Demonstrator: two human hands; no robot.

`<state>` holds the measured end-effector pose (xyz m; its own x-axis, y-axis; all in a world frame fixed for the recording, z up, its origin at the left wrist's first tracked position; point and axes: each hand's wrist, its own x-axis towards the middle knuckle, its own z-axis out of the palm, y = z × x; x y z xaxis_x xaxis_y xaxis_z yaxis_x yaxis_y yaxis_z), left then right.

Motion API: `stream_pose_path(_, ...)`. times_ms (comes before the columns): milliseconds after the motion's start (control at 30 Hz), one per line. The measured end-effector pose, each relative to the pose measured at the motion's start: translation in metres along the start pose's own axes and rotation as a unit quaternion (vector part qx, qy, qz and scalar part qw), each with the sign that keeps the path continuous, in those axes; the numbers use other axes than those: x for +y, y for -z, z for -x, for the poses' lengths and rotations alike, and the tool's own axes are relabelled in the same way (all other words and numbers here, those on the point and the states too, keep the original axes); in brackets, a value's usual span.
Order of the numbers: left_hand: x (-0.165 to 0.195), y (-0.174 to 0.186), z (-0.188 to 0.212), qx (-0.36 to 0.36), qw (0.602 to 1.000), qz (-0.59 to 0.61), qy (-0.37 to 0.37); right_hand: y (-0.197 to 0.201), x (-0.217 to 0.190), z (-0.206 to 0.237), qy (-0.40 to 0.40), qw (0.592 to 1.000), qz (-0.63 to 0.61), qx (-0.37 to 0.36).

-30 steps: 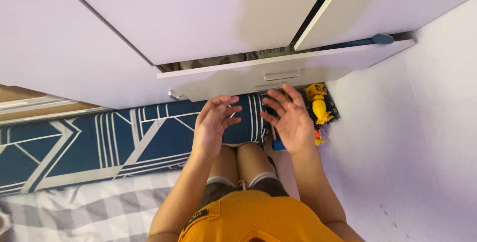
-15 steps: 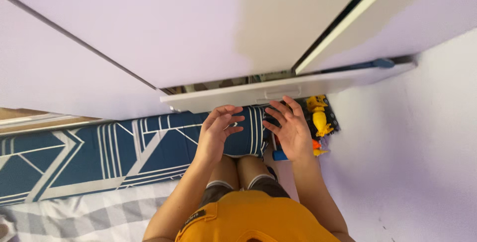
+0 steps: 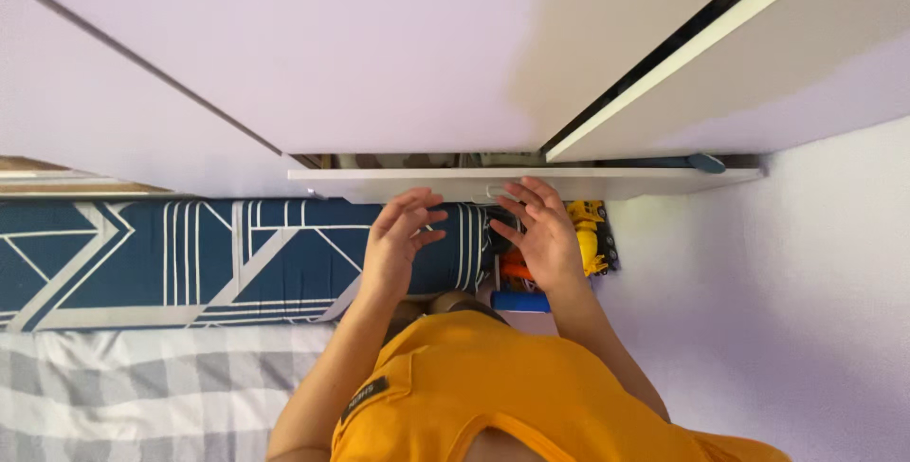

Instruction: The person sits on a bed and packs a blue diaper bag with a pack of wet wipes, a diaper, and a folded cloth, arranging items inside it on a table. They then carry a folded cloth to a wardrobe drawer and place it inside with other baby clothes and cloths.

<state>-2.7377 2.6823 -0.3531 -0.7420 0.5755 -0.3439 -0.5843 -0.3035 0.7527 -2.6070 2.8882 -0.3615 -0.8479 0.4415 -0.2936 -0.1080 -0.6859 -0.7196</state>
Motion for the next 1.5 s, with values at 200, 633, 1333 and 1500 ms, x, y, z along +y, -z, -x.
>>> stream_pose_path(200,0.015,0.004,-0.003,0.000,1.000,-0.018,0.009,0.008,0.010,-0.009,0.016,0.999,0.004,0.031)
stream_pose_path(633,0.012,0.032,-0.016,-0.062,0.994,-0.085,0.021,0.001,0.043,-0.004,0.100,0.985,0.079,0.120)
stream_pose_path(1333,0.015,0.027,-0.013,0.009,0.523,-0.674,-0.522,0.025,0.077,-0.010,0.320,0.569,0.745,0.133)
stream_pose_path(1500,0.012,0.031,-0.001,-0.022,0.563,-0.649,-0.511,0.028,0.076,0.013,0.314,0.591,0.735,0.109)
